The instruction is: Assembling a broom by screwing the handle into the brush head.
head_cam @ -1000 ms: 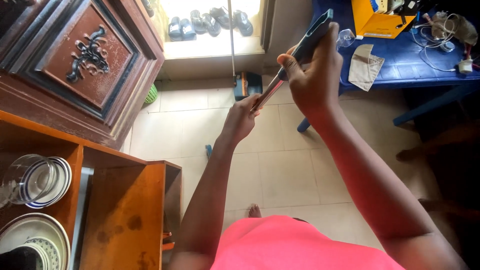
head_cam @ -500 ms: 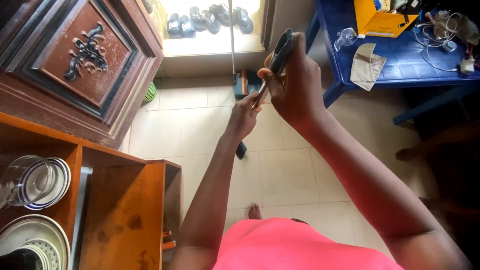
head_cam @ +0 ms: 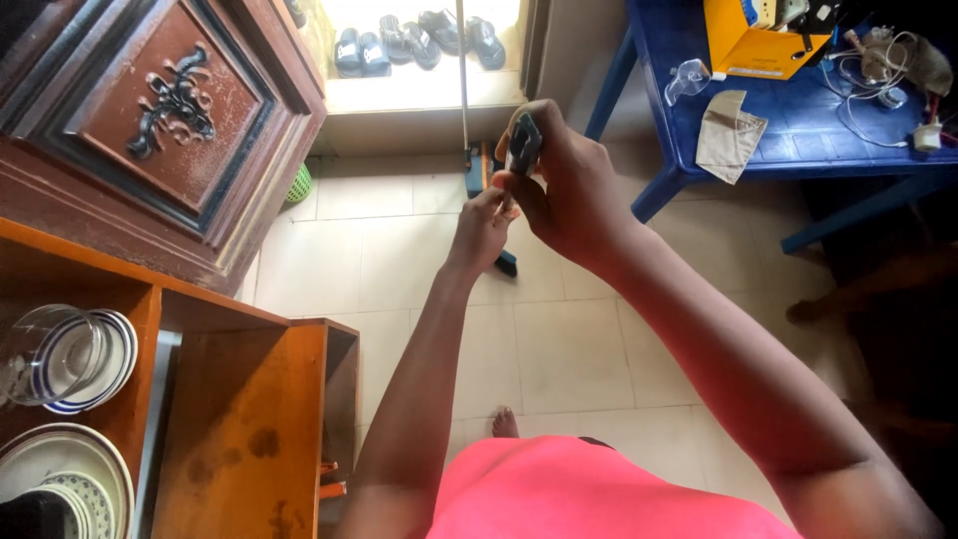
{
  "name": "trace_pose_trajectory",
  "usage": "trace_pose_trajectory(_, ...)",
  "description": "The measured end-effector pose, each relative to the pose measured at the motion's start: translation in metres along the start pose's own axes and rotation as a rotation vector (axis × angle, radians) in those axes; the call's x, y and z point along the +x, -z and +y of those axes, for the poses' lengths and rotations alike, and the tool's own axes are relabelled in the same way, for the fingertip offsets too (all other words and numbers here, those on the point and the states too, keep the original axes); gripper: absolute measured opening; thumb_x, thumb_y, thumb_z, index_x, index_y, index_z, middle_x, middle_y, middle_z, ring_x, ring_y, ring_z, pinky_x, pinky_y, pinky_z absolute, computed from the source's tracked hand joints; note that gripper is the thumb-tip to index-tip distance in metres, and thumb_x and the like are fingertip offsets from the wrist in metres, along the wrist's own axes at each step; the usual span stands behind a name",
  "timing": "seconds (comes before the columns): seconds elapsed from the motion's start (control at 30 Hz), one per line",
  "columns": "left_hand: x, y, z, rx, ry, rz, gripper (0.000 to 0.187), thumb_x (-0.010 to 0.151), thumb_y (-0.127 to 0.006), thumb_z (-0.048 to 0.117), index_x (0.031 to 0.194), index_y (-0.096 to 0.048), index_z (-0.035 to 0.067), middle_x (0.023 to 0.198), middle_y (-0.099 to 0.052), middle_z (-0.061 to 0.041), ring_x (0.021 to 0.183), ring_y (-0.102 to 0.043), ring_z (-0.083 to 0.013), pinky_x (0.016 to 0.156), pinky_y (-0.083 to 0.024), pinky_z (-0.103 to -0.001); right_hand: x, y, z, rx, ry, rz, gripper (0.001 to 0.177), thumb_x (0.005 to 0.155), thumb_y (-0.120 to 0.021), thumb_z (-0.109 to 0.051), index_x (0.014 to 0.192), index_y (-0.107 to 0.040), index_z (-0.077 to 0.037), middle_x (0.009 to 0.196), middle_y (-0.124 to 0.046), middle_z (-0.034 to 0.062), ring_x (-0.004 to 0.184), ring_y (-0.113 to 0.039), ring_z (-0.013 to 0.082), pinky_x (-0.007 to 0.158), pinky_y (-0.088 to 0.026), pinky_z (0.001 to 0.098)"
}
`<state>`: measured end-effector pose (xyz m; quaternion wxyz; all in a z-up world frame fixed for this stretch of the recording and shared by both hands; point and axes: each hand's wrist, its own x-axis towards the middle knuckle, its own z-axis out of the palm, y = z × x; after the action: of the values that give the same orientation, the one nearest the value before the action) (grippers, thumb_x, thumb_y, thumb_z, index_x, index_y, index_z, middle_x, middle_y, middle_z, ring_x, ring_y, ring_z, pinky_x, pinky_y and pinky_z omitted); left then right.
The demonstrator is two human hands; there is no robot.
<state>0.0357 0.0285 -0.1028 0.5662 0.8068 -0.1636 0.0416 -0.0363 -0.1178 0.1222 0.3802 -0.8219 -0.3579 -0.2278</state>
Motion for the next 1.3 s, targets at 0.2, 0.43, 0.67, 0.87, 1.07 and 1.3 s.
trace_pose_trajectory(0.2, -0.009, 0.016, 0.087, 0.067, -0.111, -0.050, 0.025, 0.095, -0.070, 0.004, 0.119, -0.068, 0.007, 0.096, -0.075, -0.009, 0.089, -0.075, -0.0188, 0.077, -0.064, -0.035, 0.000, 0.037, -0.010, 0.136, 0.032, -0.053, 0.040, 0.105, -0.073, 0.002, 0.129, -0.043, -0.008, 0.115, -0.069, 0.0120, 0.112, -0.078, 0.0268, 0.096, -0.065, 0.0400)
trace_pose_trajectory(0.43, -0.017, 0.015, 0.130, 0.144, -0.128, -0.272, 0.016, 0.090, -0.077, 0.013, 0.101, -0.069, 0.004, 0.087, -0.074, -0.008, 0.078, -0.074, -0.0172, 0.070, -0.063, -0.032, 0.007, 0.100, -0.061, 0.118, -0.030, -0.043, 0.043, 0.101, -0.070, 0.002, 0.130, -0.040, -0.007, 0.112, -0.069, 0.0097, 0.112, -0.074, 0.0231, 0.096, -0.066, 0.0426)
trace_pose_trajectory(0.67, -0.036, 0.002, 0.128, -0.006, -0.094, -0.473, 0.015, 0.085, -0.073, 0.003, 0.099, -0.067, 0.003, 0.085, -0.075, -0.008, 0.078, -0.075, -0.0159, 0.074, -0.062, -0.031, -0.011, 0.099, -0.046, 0.272, -0.110, -0.112, 0.042, 0.103, -0.073, -0.003, 0.129, -0.041, -0.010, 0.113, -0.070, 0.0076, 0.113, -0.074, 0.0199, 0.090, -0.067, 0.0384)
trace_pose_trajectory(0.87, -0.042, -0.010, 0.119, 0.016, 0.010, -0.454, 0.012, 0.087, -0.073, 0.006, 0.097, -0.069, 0.004, 0.082, -0.072, -0.006, 0.073, -0.071, -0.0151, 0.069, -0.060, -0.032, -0.029, 0.088, -0.038, 0.157, -0.133, -0.080, 0.042, 0.102, -0.071, 0.001, 0.131, -0.043, -0.009, 0.114, -0.071, 0.0068, 0.113, -0.075, 0.0209, 0.092, -0.067, 0.0376)
trace_pose_trajectory(1.07, -0.038, -0.022, 0.115, 0.070, 0.080, -0.357, 0.009, 0.087, -0.071, 0.003, 0.093, -0.064, 0.003, 0.075, -0.063, -0.005, 0.070, -0.063, -0.0164, 0.067, -0.053, -0.037, -0.044, 0.081, -0.041, 0.188, -0.132, -0.031, 0.037, 0.100, -0.069, 0.005, 0.126, -0.047, -0.009, 0.113, -0.071, 0.0071, 0.111, -0.076, 0.0213, 0.096, -0.067, 0.0384)
trace_pose_trajectory(1.3, -0.031, -0.053, 0.100, 0.119, 0.062, -0.186, 0.008, 0.092, -0.071, 0.004, 0.093, -0.063, 0.002, 0.075, -0.063, -0.010, 0.071, -0.064, -0.0192, 0.068, -0.051, -0.039, -0.069, 0.077, -0.018, 0.231, -0.141, 0.000, 0.039, 0.096, -0.068, 0.010, 0.125, -0.047, -0.005, 0.114, -0.070, 0.0083, 0.109, -0.075, 0.0216, 0.098, -0.065, 0.0362)
